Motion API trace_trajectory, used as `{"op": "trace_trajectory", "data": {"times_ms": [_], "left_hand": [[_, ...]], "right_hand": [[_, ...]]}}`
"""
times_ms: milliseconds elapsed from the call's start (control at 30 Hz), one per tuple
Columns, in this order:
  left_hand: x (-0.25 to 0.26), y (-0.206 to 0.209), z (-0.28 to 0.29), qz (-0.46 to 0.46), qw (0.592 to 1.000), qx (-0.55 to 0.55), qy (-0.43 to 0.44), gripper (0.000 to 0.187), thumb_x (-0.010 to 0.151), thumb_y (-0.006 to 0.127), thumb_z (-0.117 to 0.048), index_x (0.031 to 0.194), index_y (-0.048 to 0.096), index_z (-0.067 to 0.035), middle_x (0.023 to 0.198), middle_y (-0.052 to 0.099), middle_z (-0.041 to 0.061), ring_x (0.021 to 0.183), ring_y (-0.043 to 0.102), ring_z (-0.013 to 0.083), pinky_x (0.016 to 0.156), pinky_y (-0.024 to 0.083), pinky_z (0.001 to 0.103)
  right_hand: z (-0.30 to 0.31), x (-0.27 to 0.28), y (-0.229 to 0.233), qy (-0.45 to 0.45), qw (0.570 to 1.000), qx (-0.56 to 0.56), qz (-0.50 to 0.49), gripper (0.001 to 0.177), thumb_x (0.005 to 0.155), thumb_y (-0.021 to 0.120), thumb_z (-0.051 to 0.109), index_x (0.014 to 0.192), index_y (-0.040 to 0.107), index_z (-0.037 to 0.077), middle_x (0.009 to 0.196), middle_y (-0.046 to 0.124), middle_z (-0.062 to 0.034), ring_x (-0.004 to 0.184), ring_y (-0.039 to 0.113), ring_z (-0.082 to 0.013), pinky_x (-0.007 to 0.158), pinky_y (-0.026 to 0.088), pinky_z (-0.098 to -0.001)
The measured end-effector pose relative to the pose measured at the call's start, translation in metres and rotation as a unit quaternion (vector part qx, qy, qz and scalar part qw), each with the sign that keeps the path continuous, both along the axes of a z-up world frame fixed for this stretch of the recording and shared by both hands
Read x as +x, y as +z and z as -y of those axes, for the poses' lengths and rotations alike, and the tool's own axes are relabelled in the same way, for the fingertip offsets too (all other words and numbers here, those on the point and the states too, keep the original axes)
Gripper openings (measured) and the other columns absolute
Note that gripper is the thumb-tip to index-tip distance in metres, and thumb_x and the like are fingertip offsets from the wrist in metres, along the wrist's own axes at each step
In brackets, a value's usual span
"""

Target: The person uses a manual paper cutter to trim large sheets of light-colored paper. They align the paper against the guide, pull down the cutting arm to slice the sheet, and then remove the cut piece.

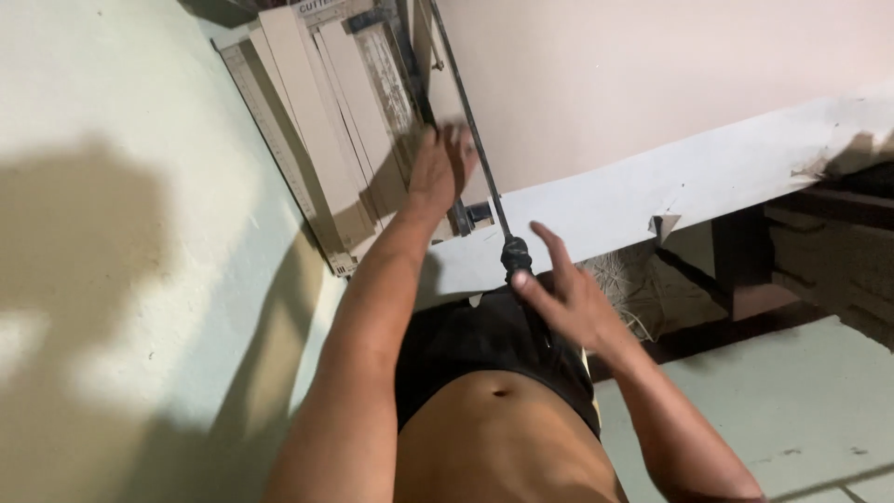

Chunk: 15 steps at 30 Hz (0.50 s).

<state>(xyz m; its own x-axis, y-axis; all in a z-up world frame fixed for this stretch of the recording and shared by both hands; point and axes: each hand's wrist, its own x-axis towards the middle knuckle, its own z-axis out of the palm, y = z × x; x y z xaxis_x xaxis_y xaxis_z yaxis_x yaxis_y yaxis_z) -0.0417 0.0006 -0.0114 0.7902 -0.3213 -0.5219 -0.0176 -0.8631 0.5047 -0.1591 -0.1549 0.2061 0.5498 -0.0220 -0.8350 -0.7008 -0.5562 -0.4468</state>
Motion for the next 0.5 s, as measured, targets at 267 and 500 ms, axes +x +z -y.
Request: {"op": "trace_trajectory", "data": {"times_ms": [267, 500], "left_hand": [[-0.029, -0.009, -0.089, 0.264, 0.892, 0.044, -0.364, 0.012, 0.095, 0.068, -0.040, 0.102, 0.074, -0.033, 0.116, 0.072, -0.009, 0.119, 0.061, 0.0130, 0.101, 0.047, 0.035], [0.044, 0.089, -0.138, 0.101, 0.887, 0.259, -0.368, 0.034, 0.088, 0.072, -0.027, 0.120, 0.059, -0.029, 0.129, 0.050, 0.001, 0.114, 0.048, 0.0289, 0.091, 0.044, 0.052]], "right_hand": [[0.087, 0.005, -0.198, -0.297, 0.951, -0.024, 0.081, 0.086, 0.110, 0.056, 0.050, 0.161, 0.002, 0.006, 0.113, 0.070, -0.0282, 0.073, 0.075, -0.0438, 0.059, 0.063, -0.0538], [0.123, -0.002, -0.237, -0.550, 0.802, 0.207, 0.107, 0.039, 0.109, 0.066, 0.028, 0.122, 0.032, 0.015, 0.092, 0.051, 0.0024, 0.058, 0.065, -0.0200, 0.058, 0.057, -0.0281]]}}
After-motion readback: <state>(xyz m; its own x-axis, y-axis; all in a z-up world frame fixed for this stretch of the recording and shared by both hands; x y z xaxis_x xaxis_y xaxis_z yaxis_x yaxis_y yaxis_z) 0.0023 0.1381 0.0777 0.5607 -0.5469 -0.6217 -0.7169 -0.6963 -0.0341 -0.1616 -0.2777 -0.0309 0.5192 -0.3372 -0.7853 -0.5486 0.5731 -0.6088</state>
